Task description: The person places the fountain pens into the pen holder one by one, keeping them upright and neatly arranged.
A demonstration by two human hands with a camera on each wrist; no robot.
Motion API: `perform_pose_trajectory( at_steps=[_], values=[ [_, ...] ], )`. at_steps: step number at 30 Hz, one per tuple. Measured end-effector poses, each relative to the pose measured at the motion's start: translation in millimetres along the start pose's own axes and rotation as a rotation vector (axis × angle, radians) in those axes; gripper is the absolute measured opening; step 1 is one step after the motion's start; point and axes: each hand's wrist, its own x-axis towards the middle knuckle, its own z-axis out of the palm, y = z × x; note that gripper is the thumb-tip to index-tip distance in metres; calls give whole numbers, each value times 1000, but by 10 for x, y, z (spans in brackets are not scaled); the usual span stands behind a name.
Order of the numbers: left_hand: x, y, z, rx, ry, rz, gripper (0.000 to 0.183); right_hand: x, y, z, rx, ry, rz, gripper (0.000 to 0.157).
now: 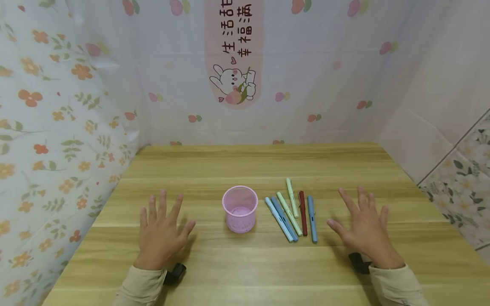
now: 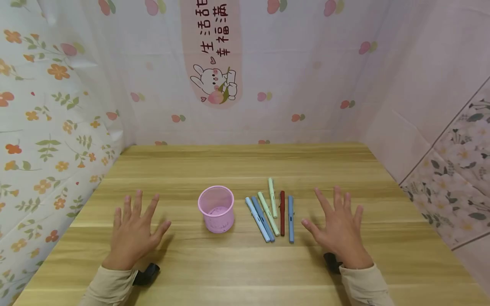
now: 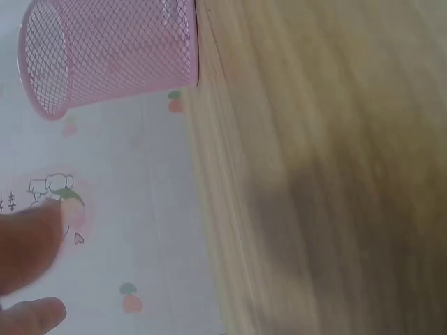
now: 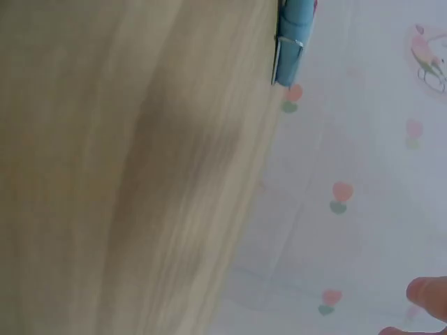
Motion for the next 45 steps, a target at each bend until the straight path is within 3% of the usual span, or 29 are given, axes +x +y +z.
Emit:
perform_pose_trajectory(
  at_steps=[6,11,15,21,29,39,45],
  values=[
    [14,5,9,-27,68,58,80,38,30,-5,118,-38,-29,86],
    [74,-14,24,-194,114,164,87,125,69,-44,248,-100,10,82],
    [142,-10,45,-383,47,224,88,174,96,-79,303,-135,56,78],
    [262,66,83,-560,-24,234,87,271,144,-66,425,-179,78,70],
    [466,242,186,-835,-110,298,93,423,194,35,581,-287,178,67],
    [594,483,296,-925,-194,303,109,548,95,117,724,-424,259,68],
    [633,546,293,-919,-208,334,108,614,49,168,710,-484,291,66]
  ],
)
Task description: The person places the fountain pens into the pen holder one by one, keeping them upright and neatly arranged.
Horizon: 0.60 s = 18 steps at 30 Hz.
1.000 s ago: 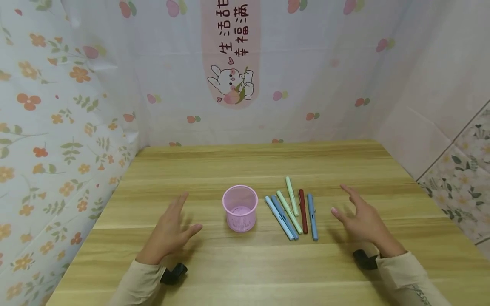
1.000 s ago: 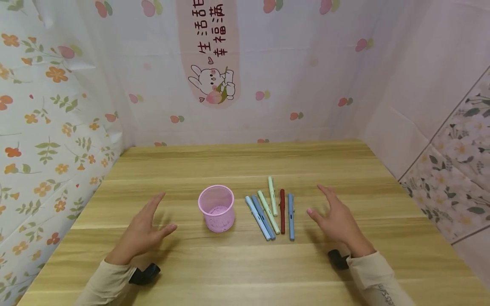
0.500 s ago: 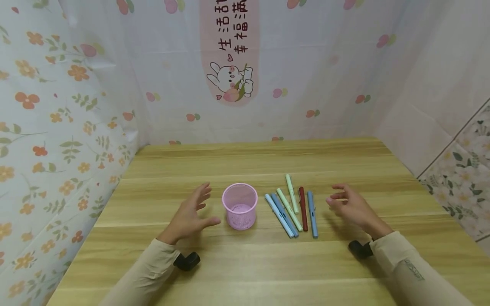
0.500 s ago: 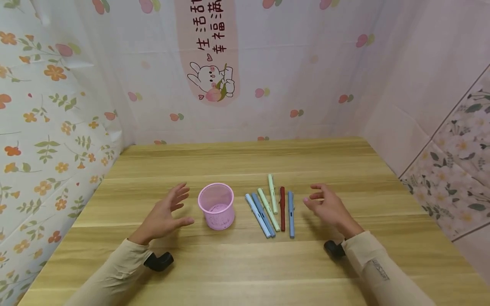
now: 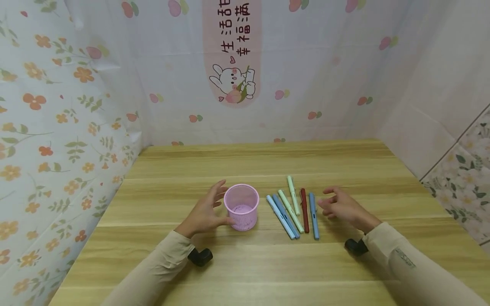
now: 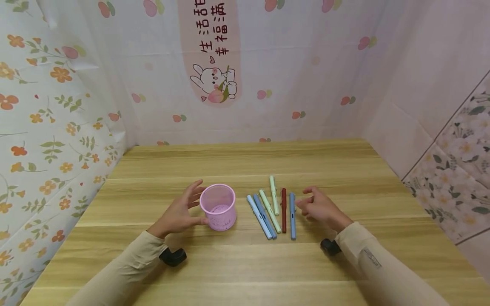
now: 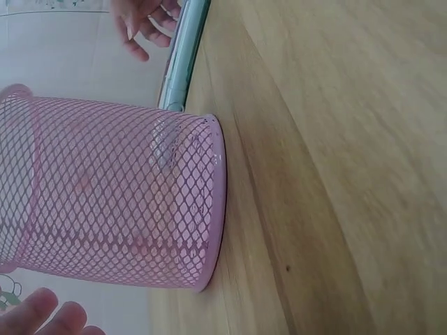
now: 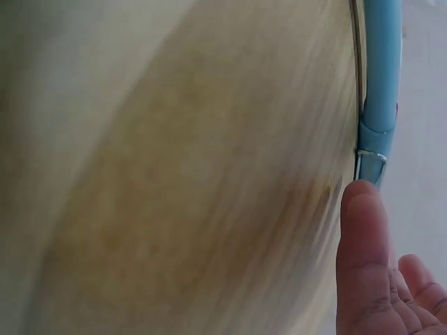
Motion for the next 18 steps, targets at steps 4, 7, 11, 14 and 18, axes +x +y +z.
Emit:
perform_pose_trajectory(
  at_steps=[4,7,11,14,18],
  values=[
    [30,3,35,-10,-19,10,108,-2,-36,17,-2,-36,28,65],
    [42,4,64,-18,-28,15,109,7,-56,41,-1,-57,43,63],
    [66,-3,93,-11,-42,27,109,43,-62,76,-1,-75,66,59],
    [85,-4,103,4,-51,38,109,64,-79,97,-13,-83,70,56],
    [106,-4,108,30,-53,51,109,85,-112,123,-20,-96,63,53]
  ],
)
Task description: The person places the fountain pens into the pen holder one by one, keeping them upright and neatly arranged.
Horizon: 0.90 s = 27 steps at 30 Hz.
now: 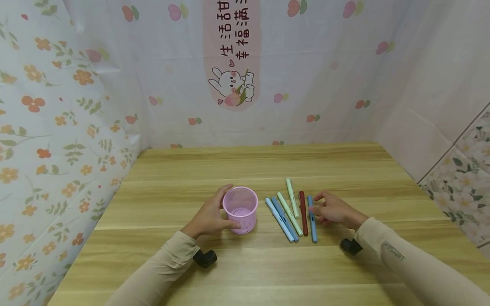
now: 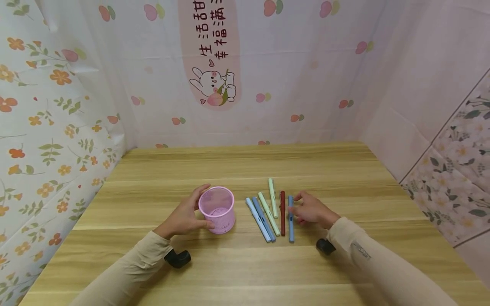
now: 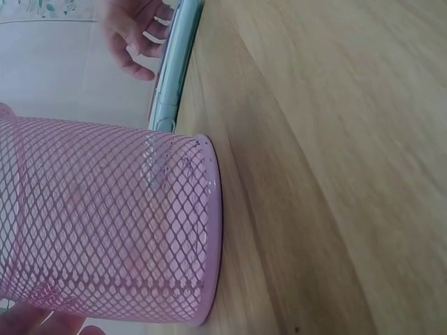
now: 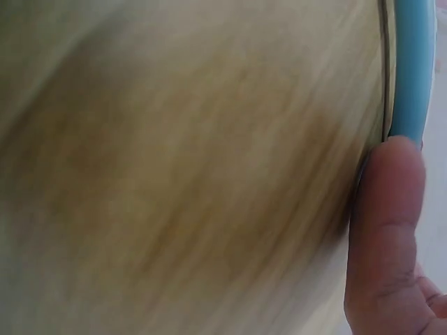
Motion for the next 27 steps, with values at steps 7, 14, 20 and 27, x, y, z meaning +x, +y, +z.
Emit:
perform_pose_trajectory(
  at_steps=[7,14,20,27],
  values=[
    [19,13,22,57,38,-23,112,45,-13,40,-23,3,9,51],
    [46,43,75,75,90,-32,114,68,-18,81,-67,16,32,52],
    [70,45,100,90,112,-35,115,94,-28,104,-123,29,47,52],
    [86,42,107,78,119,-43,112,117,-49,116,-150,40,50,50]
  ],
)
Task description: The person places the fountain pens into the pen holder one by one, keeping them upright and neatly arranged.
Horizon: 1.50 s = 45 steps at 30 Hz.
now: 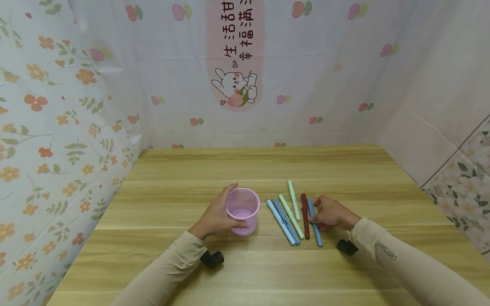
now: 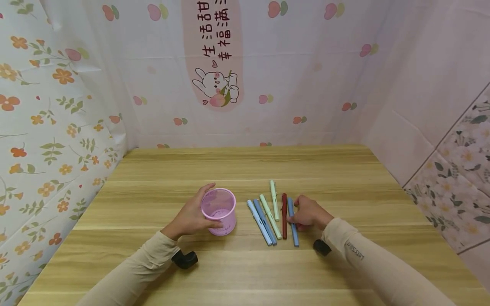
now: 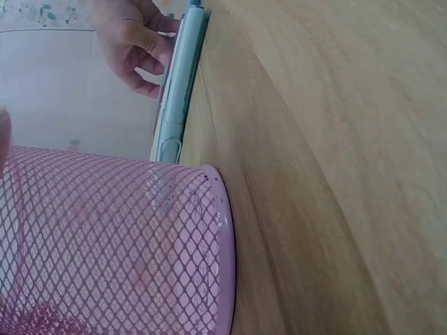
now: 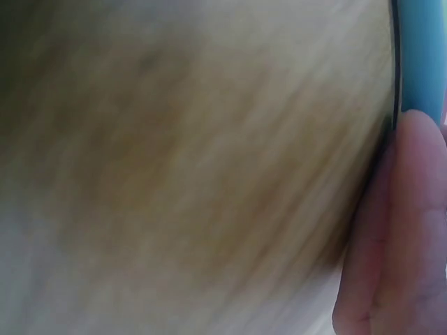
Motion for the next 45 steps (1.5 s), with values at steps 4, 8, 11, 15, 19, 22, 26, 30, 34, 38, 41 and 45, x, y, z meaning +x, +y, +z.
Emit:
perform_pose_trajectory(
  at_steps=[4,8,11,15,19,22,26,30,34,38,41,45],
  values=[
    [-2,8,4,16,-1,-22,111,-12,-16,0,1,3,8,45],
    [0,9,2,26,-7,-36,110,-21,-17,-12,39,-3,21,42],
    [2,5,2,29,-11,-34,110,-16,1,-24,80,-13,30,43],
    [3,-2,5,27,-15,-32,111,3,37,-38,133,-21,36,45],
    [3,-14,7,31,-17,-36,111,15,65,-59,175,-31,29,45],
    [3,-16,7,29,-17,-39,111,5,67,-76,201,-42,25,45],
    [4,-9,4,27,-19,-45,110,-14,53,-85,234,-47,31,46],
    [2,-3,2,35,-23,-60,111,-10,62,-88,279,-56,29,48],
    [2,7,-2,33,-30,-71,111,11,89,-89,350,-59,28,47],
    [-3,5,-6,33,-35,-74,110,33,99,-90,411,-69,27,45],
    [-8,10,-15,28,-42,-75,110,46,97,-99,460,-87,25,45],
    [-6,23,-29,27,-47,-73,108,60,91,-116,522,-103,6,44]
  ],
)
